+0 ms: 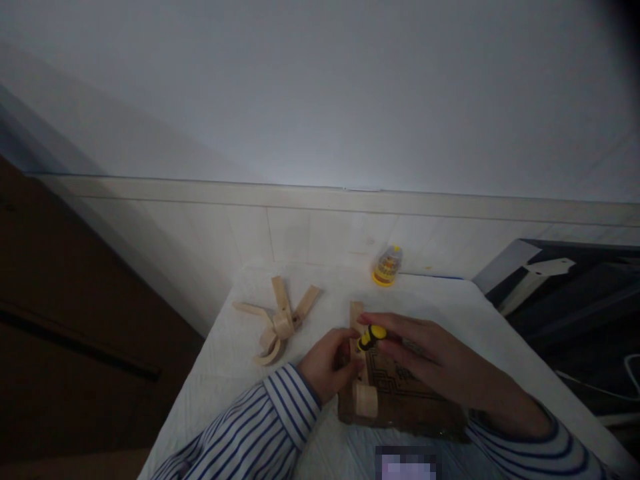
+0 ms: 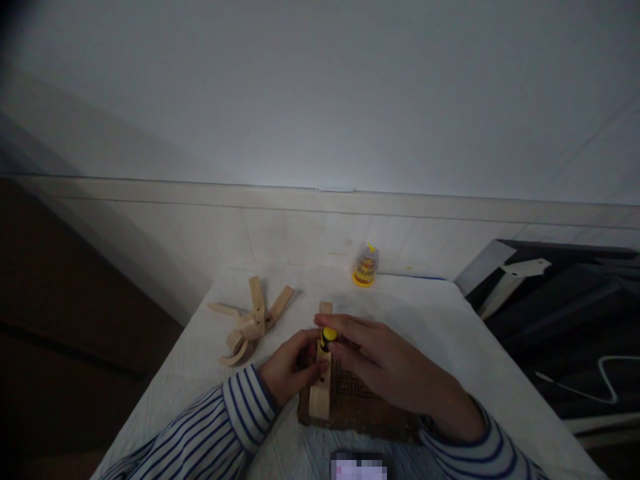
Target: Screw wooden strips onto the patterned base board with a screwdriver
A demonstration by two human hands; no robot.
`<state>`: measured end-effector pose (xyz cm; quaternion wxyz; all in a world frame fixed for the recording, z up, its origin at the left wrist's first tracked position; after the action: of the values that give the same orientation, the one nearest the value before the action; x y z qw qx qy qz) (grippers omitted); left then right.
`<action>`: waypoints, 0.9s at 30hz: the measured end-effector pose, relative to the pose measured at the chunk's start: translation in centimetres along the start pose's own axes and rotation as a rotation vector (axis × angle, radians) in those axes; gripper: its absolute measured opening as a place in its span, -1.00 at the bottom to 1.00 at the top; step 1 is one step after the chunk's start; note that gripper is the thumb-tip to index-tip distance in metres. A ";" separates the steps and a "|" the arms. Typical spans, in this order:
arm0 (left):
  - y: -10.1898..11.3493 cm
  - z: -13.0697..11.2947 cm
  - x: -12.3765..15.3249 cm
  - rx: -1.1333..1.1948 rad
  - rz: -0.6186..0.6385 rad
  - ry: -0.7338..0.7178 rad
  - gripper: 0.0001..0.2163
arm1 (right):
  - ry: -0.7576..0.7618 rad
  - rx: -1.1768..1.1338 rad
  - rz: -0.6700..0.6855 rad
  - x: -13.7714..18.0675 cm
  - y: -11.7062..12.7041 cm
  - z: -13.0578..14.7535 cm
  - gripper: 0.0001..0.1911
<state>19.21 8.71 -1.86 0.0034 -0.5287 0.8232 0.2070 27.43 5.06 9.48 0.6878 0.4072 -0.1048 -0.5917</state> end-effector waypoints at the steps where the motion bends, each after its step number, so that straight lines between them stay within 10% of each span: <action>1: 0.0 -0.1 0.0 -0.010 -0.003 -0.004 -0.60 | -0.010 0.000 0.003 0.0 0.0 -0.1 -0.59; 27: 0.1 0.4 0.2 -0.049 -0.008 -0.027 -0.61 | -0.008 0.179 -0.122 -0.5 0.4 -0.4 -0.85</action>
<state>18.93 8.74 -2.25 0.0026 -0.5292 0.8156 0.2341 27.85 5.69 9.62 0.6108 0.4704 -0.1350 -0.6224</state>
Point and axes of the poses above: each hand's wrist, its own x-axis away from the middle knuckle, its own y-axis out of the back of the hand, z = x × y, the point moved 9 cm from there along -x, towards the middle knuckle, and after that the axes turned 14 degrees about -z, right-handed, at the moved point
